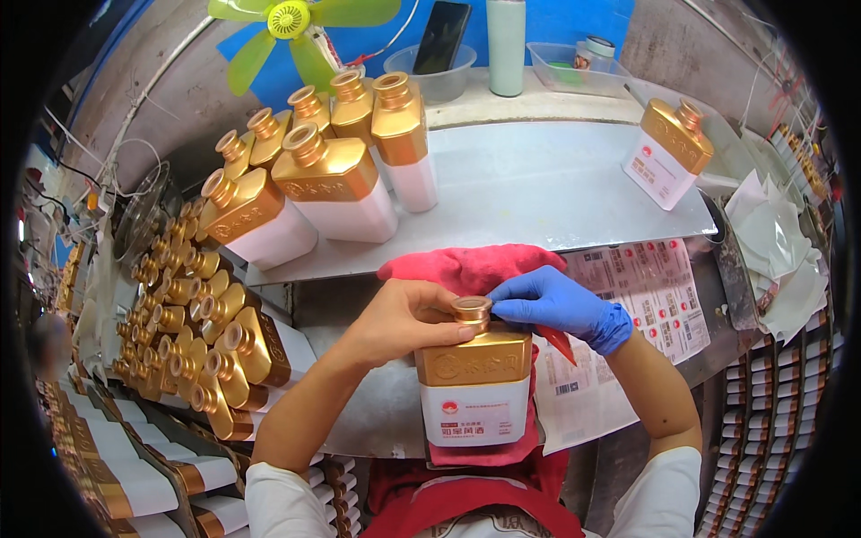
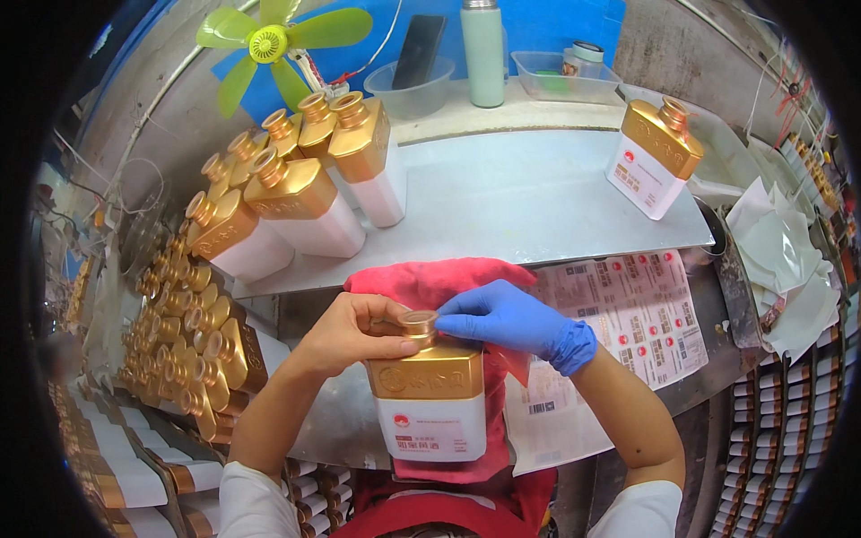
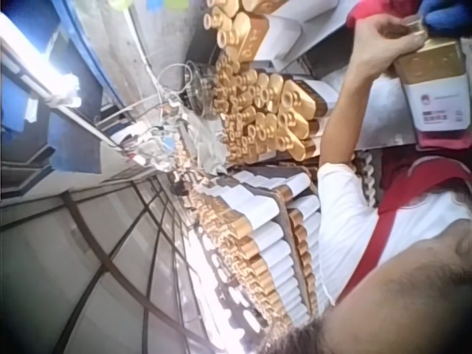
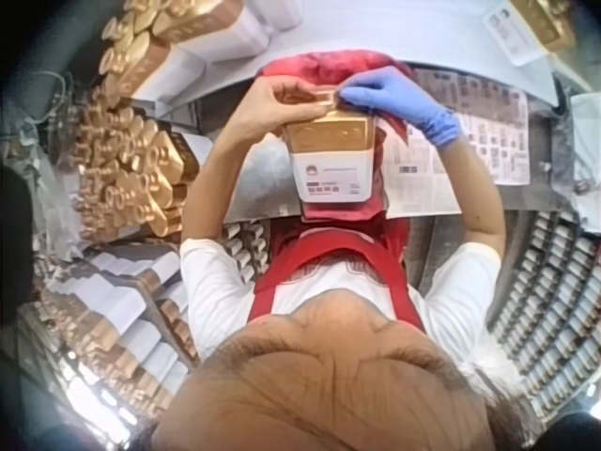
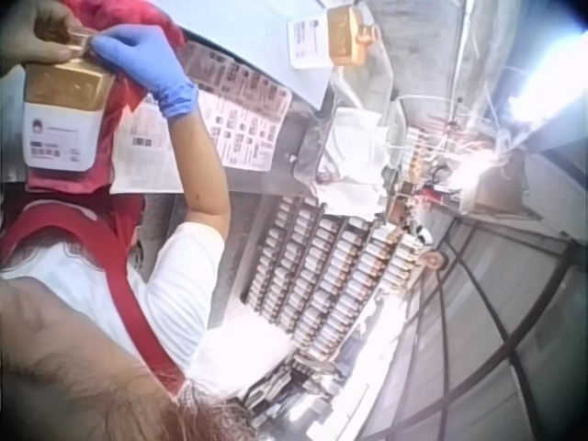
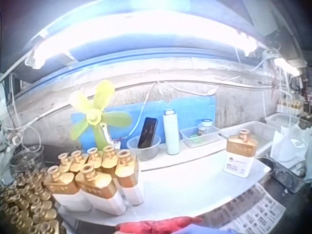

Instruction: The person applies labels to white and gold bottles using a red cloth to hold them. They peel labels from a sheet, align them on the bottle, and smooth them down. The person also wipes the bottle necks and caps with the cloth. Finished bottles are placed on a nearby shelf.

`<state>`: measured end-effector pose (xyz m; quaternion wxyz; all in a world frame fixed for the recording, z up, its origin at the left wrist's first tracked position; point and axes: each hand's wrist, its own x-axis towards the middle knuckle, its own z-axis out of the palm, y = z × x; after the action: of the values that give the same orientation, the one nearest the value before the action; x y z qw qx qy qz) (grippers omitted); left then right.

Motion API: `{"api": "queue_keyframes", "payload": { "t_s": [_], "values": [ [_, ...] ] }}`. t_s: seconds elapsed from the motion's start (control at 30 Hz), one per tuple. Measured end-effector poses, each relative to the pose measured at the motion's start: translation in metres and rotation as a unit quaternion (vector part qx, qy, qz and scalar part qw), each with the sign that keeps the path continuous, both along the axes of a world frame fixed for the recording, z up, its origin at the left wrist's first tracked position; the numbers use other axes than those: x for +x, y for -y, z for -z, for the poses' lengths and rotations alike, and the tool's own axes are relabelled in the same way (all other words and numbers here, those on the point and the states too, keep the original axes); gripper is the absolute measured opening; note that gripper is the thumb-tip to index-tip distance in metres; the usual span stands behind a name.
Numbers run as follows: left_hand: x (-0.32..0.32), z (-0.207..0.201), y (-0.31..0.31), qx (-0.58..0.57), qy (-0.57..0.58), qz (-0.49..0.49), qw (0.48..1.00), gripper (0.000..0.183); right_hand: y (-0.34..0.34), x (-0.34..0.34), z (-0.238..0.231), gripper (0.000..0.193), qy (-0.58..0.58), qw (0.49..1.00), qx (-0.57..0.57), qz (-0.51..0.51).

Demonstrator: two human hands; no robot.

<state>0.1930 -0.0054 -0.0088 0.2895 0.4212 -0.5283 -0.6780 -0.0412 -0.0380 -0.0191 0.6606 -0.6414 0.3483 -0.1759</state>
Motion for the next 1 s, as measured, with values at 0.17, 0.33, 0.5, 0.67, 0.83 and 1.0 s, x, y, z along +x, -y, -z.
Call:
{"api": "queue_keyframes", "payload": {
  "t_s": [0.17,0.33,0.5,0.67,0.83,1.0],
  "values": [
    [-0.003,-0.003,-0.001,0.024,-0.005,-0.013,1.000,0.029,0.000,-0.002,-0.002,0.034,-0.013,0.999,0.034,-0.004],
    [-0.005,-0.003,-0.003,0.011,0.005,-0.020,1.000,0.032,-0.003,0.001,0.000,0.033,-0.005,1.000,0.001,0.011],
    [0.000,0.002,-0.004,-0.003,-0.017,0.006,1.000,0.033,-0.004,0.000,0.001,0.031,-0.001,1.000,0.013,0.023],
    [0.011,-0.004,-0.003,0.044,-0.047,0.019,0.998,0.030,-0.005,-0.001,0.004,0.030,0.004,0.998,0.040,0.055],
    [0.016,0.014,0.000,0.020,-0.067,0.022,0.997,0.026,-0.007,0.001,0.001,0.029,-0.003,0.997,0.048,0.064],
    [0.017,0.028,0.007,-0.011,-0.091,0.040,0.995,0.030,-0.008,0.003,0.002,0.028,-0.035,0.996,0.023,0.079]
  ]
}}
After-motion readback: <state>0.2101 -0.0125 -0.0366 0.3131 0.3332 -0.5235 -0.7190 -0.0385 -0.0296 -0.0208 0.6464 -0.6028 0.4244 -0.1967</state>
